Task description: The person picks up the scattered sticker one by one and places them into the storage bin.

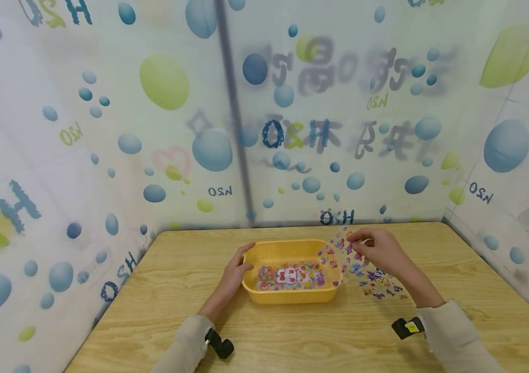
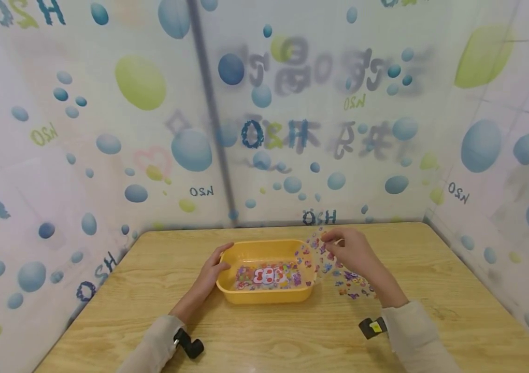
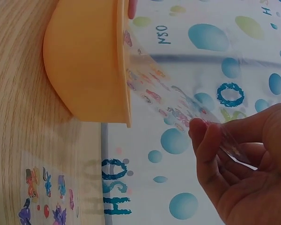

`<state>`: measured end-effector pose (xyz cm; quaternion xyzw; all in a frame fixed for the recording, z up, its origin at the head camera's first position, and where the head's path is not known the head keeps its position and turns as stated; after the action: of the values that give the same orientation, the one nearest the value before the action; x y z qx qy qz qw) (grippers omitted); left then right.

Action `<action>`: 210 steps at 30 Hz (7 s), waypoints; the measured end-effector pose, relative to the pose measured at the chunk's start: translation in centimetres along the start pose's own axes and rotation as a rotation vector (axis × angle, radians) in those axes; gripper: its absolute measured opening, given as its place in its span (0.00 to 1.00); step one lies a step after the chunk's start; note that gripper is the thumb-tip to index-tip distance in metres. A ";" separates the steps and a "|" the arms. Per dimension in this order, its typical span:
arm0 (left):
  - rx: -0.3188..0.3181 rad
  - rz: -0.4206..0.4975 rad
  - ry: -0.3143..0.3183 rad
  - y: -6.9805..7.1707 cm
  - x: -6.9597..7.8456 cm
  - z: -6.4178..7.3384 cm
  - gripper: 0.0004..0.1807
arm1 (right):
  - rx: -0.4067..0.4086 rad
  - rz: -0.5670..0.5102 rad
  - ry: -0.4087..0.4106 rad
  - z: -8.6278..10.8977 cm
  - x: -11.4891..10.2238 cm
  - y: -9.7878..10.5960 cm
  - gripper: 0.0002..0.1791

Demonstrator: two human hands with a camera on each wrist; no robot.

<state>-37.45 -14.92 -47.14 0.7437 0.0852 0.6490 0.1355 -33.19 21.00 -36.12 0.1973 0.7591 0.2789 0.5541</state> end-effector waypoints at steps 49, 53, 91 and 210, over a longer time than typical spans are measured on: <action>0.003 0.016 -0.006 0.1 0.1 0.1 0.33 | -0.040 0.013 0.018 -0.3 0.4 -1.7 0.12; -0.002 0.018 -0.005 0.1 0.1 0.1 0.33 | -0.040 0.008 0.014 -0.3 0.4 -1.7 0.12; -0.013 -0.003 -0.028 -0.1 0.3 0.3 0.32 | -0.070 -0.042 0.024 -0.3 0.8 -2.5 0.12; -0.001 0.008 -0.025 0.0 0.1 0.2 0.32 | -0.096 -0.044 0.024 -0.2 0.7 -2.9 0.12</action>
<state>-37.22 -14.90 -47.07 0.7519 0.0801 0.6404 0.1343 -33.52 19.13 -38.48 0.1503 0.7557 0.3051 0.5597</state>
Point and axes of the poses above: each hand's wrist, its own z-axis away from the middle knuckle, its own y-axis out of the back of the hand, x = y × z, the point moved 7 cm from there along -z, towards the middle knuckle, and after that the axes turned 1 degree about y, right-handed, at the moved point
